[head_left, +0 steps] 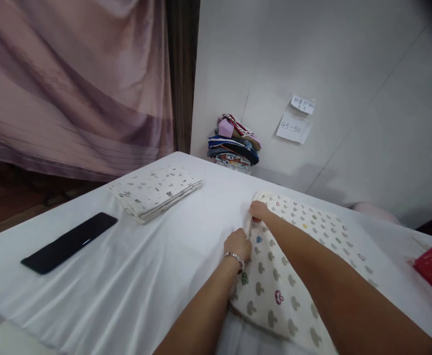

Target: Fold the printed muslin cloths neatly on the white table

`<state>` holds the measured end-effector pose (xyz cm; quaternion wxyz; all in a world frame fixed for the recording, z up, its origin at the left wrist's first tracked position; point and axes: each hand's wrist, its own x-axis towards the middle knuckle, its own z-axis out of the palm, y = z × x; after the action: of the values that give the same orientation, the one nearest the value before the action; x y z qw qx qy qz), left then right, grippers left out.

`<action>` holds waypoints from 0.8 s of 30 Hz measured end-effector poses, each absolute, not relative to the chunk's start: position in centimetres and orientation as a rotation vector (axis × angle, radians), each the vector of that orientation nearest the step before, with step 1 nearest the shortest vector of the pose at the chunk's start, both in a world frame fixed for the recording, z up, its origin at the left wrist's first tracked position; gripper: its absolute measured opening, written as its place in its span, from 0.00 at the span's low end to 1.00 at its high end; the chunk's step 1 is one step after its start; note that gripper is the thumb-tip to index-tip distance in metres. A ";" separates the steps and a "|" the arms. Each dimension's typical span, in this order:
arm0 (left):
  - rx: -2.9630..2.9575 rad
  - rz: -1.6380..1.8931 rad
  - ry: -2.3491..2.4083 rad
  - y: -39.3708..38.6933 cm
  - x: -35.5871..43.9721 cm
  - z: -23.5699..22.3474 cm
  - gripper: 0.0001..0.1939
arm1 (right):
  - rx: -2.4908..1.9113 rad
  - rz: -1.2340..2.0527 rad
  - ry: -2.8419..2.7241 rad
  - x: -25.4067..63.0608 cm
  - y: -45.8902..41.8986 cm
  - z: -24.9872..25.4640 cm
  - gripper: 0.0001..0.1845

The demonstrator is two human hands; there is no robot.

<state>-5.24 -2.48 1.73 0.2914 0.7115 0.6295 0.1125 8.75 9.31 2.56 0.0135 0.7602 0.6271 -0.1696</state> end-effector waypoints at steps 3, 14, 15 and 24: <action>1.922 0.279 1.670 -2.6 -5.2 1.8 0.11 | 2.442 -0.681 1.944 9.0 9.1 2.7 0.20; 1.943 0.304 1.650 -2.6 -5.2 1.8 0.13 | 2.548 -0.716 2.048 9.0 6.3 2.8 0.08; 1.950 0.301 1.649 -2.6 -5.2 1.8 0.13 | 2.531 -0.751 2.045 9.0 6.1 2.7 0.08; 1.996 0.362 1.673 -2.8 -5.1 1.5 0.18 | 2.482 -0.619 2.226 9.4 5.0 2.0 0.08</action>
<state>-5.09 -2.81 1.54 0.2533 0.7344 0.6154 0.1332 9.39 4.96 1.99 -0.1245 0.7263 0.6513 -0.1813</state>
